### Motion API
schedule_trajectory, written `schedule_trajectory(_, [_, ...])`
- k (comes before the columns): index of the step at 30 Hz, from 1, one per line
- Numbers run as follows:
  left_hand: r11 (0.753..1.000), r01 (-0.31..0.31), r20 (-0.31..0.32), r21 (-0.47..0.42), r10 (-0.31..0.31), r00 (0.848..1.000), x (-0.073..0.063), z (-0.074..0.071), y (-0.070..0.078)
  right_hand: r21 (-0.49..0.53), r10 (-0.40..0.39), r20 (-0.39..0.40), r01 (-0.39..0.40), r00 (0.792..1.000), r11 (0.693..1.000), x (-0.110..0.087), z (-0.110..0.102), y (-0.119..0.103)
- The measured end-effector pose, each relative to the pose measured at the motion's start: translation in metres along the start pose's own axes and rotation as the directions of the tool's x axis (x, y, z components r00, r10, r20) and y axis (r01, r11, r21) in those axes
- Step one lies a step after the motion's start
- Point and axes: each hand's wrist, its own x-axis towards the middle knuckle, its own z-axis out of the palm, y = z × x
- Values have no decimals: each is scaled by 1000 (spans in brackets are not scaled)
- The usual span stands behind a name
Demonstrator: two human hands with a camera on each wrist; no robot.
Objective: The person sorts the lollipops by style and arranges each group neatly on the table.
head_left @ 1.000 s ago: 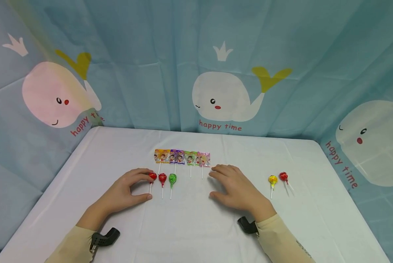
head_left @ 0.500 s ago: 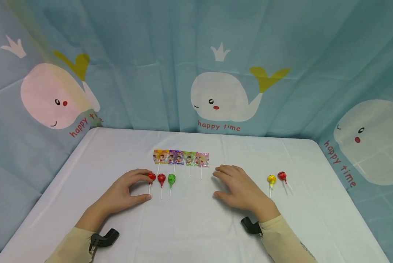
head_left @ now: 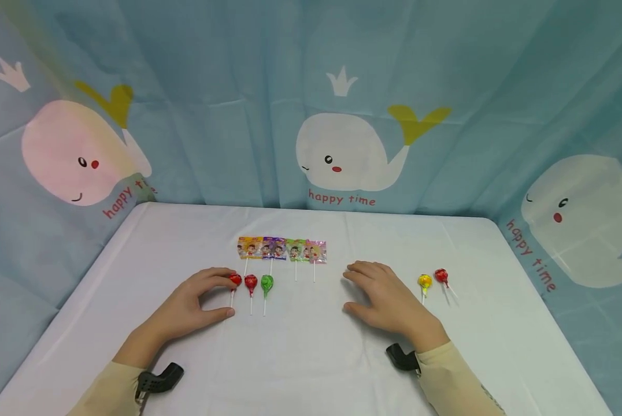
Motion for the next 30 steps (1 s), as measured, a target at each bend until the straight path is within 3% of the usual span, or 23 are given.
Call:
schedule_trajectory(12, [1000,4,-12,3,-4,1000,-4,0,-3,-2,16,16,-15,1000,1000,-5,-3,2])
schedule_trajectory(30, [1000,17,-3,7,-17,1000,0,0,1,-15,45,10,-45,999,999,-11,-4,10])
